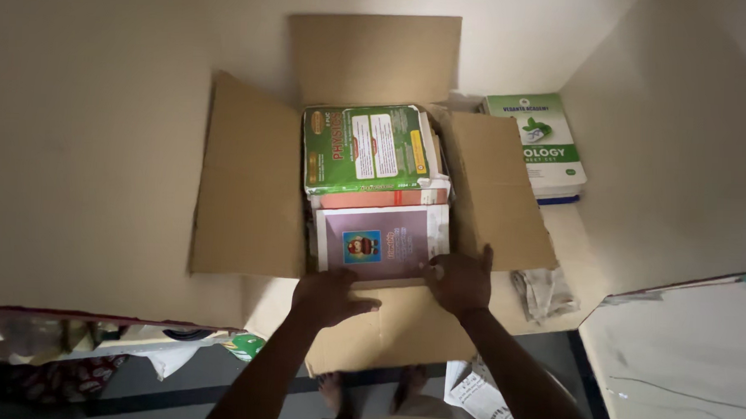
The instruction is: The person removes various books, notebooks, and papers from a cardboard box, flipping through several items to look at the pages before stacking them on the floor.
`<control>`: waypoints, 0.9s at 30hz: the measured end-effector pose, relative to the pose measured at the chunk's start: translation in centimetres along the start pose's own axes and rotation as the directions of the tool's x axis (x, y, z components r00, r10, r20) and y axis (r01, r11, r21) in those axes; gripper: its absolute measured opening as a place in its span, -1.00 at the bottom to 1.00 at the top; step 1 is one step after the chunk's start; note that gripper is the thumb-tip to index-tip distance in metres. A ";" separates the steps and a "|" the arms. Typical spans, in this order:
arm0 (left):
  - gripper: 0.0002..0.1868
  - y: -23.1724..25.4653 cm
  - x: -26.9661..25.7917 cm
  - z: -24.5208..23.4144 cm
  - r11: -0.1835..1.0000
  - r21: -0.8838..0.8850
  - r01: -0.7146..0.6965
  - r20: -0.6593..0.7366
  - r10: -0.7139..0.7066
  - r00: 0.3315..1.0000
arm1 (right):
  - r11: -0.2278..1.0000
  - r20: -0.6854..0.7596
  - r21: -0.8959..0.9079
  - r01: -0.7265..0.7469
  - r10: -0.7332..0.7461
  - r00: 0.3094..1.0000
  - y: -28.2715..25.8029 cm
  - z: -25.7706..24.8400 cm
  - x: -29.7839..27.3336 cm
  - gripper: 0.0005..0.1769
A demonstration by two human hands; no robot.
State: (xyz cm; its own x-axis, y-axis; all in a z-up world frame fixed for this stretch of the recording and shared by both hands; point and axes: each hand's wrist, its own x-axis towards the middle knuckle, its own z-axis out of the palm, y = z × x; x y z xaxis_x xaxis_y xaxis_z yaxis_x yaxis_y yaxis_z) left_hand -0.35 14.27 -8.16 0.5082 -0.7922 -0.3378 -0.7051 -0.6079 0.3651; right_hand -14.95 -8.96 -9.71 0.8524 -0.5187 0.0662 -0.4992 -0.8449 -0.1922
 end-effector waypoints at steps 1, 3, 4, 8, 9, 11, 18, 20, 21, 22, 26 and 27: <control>-0.08 0.0 -0.1 0.0 1.000 -0.012 0.006 0.011 -0.005 1.000 | 1.000 -0.023 -0.016 -0.008 0.008 1.000 0.0 0.4 -0.2 -0.64; -0.13 -0.1 -0.4 0.2 0.999 -0.035 0.019 0.036 -0.018 0.999 | 1.000 -0.093 -0.021 0.020 -0.022 0.995 0.3 1.0 -0.2 -0.66; -0.14 -0.3 -0.4 0.4 0.999 -0.044 0.002 0.007 -0.001 1.000 | 0.999 -0.128 -0.023 0.034 -0.037 0.991 0.3 1.2 -0.2 -0.67; -0.18 -0.9 -0.2 1.3 0.994 -0.024 -0.104 -0.178 0.098 0.979 | 0.999 -0.111 -0.040 -0.002 -0.002 0.994 0.7 1.9 -0.1 -0.69; -0.19 -0.9 -0.4 1.5 0.991 -0.004 -0.134 -0.236 0.129 0.963 | 0.998 -0.099 -0.055 -0.012 0.006 0.995 0.8 2.0 -0.1 -0.70; -0.14 -0.9 -0.2 1.2 0.998 -0.020 -0.051 -0.094 0.049 0.994 | 0.999 -0.135 -0.039 0.005 -0.011 0.991 0.8 2.4 -0.3 -0.72; -0.03 -1.2 -0.4 0.4 0.996 -0.081 -0.033 -0.020 0.031 0.999 | 0.940 -0.472 0.280 0.197 -0.045 0.881 -3.3 2.5 -5.6 -0.64; -0.01 -1.4 -0.4 0.6 0.998 -0.034 -0.047 -0.061 0.045 0.997 | 0.928 -0.420 0.236 0.286 -0.168 0.892 -5.4 2.2 -8.6 -0.57; 0.01 -1.3 -0.4 0.8 0.998 -0.015 -0.054 -0.079 0.053 0.995 | 0.929 -0.413 0.243 0.278 -0.160 0.896 -6.5 2.1 -9.2 -0.58; 0.01 -1.3 -0.4 0.8 0.999 -0.012 -0.043 -0.056 0.043 0.998 | 0.930 -0.407 0.249 0.269 -0.152 0.901 -7.7 2.2 -9.6 -0.60; -0.01 -1.2 0.1 0.1 0.999 -0.042 -0.004 -0.024 0.003 1.000 | 0.950 -0.405 0.175 0.257 -0.169 0.899 -10.0 1.4 -5.8 -0.68; -0.02 -1.0 -0.1 0.0 0.998 -0.059 -0.001 -0.027 0.000 1.000 | 0.943 -0.441 0.198 0.266 -0.156 0.884 -10.4 1.1 -4.4 -0.69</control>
State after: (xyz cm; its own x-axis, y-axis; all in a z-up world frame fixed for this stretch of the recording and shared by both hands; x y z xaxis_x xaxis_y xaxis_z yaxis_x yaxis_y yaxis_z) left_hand 0.32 14.96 -8.53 0.5217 -0.7931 -0.3143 -0.6755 -0.6091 0.4156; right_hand -13.33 2.22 -9.11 0.7627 -0.3839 0.5204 -0.2136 -0.9091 -0.3577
